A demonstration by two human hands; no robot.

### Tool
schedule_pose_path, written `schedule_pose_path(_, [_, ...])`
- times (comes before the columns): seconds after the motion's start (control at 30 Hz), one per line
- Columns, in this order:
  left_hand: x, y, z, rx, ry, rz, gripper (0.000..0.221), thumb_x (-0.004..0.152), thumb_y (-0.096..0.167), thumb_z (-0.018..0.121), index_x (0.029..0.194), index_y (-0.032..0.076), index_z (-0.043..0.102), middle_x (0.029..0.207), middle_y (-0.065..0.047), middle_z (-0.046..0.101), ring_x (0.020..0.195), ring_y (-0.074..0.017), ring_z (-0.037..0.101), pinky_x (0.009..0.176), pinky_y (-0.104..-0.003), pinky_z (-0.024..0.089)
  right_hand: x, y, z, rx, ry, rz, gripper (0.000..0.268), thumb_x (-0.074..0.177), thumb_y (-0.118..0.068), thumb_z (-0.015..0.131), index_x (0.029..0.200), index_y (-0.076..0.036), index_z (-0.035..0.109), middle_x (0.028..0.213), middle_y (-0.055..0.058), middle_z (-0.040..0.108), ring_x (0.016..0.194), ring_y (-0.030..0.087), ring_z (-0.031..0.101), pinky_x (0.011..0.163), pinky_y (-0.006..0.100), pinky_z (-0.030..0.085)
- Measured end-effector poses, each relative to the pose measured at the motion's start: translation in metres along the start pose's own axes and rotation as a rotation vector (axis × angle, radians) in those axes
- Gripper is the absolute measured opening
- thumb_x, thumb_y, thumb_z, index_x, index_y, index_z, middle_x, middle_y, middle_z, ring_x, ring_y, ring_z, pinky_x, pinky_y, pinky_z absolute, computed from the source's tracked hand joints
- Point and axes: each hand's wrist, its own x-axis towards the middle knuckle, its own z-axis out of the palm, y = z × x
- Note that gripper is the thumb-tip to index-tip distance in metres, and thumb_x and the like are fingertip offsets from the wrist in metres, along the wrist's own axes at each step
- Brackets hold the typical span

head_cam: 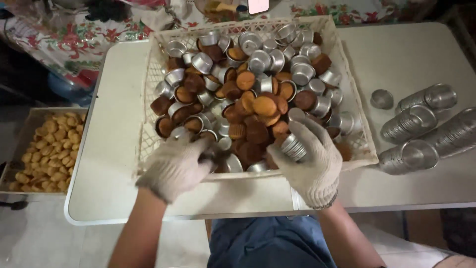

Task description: Removing small baked cakes from metal molds and stacking the empty molds

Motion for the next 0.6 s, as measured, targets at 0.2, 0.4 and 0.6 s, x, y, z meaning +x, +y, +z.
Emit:
schedule_pose_path(0.2, [0.024, 0.004, -0.036, -0.184, -0.338, 0.136, 0.048, 0.079, 0.051, 0.071, 0.12, 0.027, 0.066, 0.127, -0.004, 0.064, 0.112, -0.0414, 0.066, 0.082, -0.055, 0.06, -0.013, 0.005, 0.0, -0.113, -0.032, -0.041, 0.055, 0.068, -0.044, 0.095, 0.116, -0.026, 0.075, 0.116, 0.005, 0.071, 0.1, 0.032, 0.074, 0.08, 0.046, 0.064])
schedule_pose_path(0.4, [0.03, 0.027, -0.051, -0.078, -0.509, 0.063, 0.053, 0.094, 0.046, 0.057, 0.137, 0.016, 0.058, 0.139, -0.008, 0.062, 0.13, -0.0346, 0.055, 0.102, -0.041, 0.045, -0.003, -0.004, 0.0, -0.095, -0.02, 0.09, 0.06, 0.069, -0.04, 0.096, 0.118, -0.015, 0.074, 0.121, 0.011, 0.072, 0.105, 0.036, 0.073, 0.085, 0.05, 0.06])
schedule_pose_path(0.6, [0.044, 0.071, -0.047, 0.058, -0.677, 0.026, 0.059, 0.108, 0.041, 0.042, 0.153, 0.004, 0.049, 0.151, -0.012, 0.059, 0.149, -0.028, 0.044, 0.123, -0.028, 0.031, -0.006, 0.007, -0.001, -0.114, -0.227, 0.322, 0.064, 0.065, -0.053, 0.089, 0.123, -0.034, 0.07, 0.132, -0.004, 0.066, 0.116, 0.027, 0.068, 0.099, 0.046, 0.057])
